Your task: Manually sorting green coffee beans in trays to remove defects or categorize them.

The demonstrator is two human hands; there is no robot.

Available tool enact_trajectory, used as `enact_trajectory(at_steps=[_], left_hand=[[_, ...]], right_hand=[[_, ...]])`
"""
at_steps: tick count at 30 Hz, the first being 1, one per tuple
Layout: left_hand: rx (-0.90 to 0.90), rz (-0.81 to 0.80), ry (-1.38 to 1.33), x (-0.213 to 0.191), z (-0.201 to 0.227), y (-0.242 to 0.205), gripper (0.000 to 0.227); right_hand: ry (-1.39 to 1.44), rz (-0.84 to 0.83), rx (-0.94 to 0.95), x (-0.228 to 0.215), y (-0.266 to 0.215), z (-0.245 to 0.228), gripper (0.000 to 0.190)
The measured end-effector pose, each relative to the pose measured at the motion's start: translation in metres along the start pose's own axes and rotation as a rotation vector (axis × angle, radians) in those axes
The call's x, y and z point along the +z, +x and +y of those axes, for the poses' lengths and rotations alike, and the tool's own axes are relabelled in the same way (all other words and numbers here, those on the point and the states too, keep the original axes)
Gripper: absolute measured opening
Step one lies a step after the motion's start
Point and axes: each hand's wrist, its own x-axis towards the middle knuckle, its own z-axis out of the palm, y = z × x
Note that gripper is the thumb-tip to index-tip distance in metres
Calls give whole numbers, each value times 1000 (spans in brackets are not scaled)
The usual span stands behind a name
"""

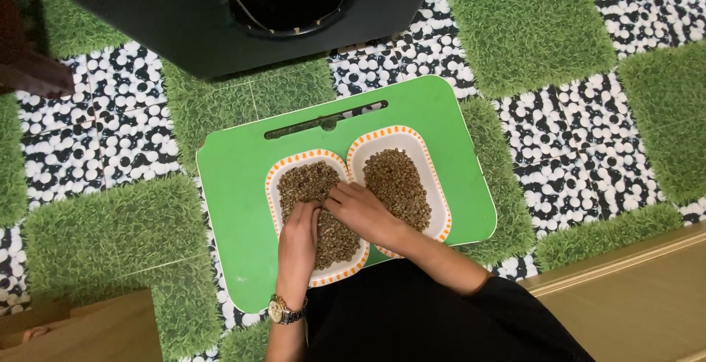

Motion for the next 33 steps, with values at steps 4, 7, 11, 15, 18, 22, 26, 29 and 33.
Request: enact_trajectory(at_steps=[4, 7, 11, 15, 18, 22, 26, 29, 33], left_hand=[[-5, 23, -75, -10, 8, -3, 12], [9, 26, -55, -5, 4, -4, 10], [-9, 14, -65, -3, 4, -6, 12], [5, 2, -91, -2, 9, -4, 9], [43, -14, -111, 14, 8, -1, 8], [123, -43, -119, 15, 30, 10, 11], [183, -96, -124, 31, 39, 21, 17], [256, -143, -140, 42, 46, 25, 19], [335, -189, -74, 63, 56, 36, 20]], right_hand=[[43, 84, -9, -3, -1, 0, 10], [75, 124, 4, -4, 0, 0, 9], [108, 142, 12, -6, -1, 2, 11], [234, 172, 66, -18, -12, 11, 12], [286, 218, 132, -22, -28, 23, 11], [272, 252, 276, -15, -50, 46, 14], [242, 282, 321, -28, -62, 58, 14], [274, 329, 358, -30, -72, 63, 11], [237, 362, 360, -36, -80, 70, 10]])
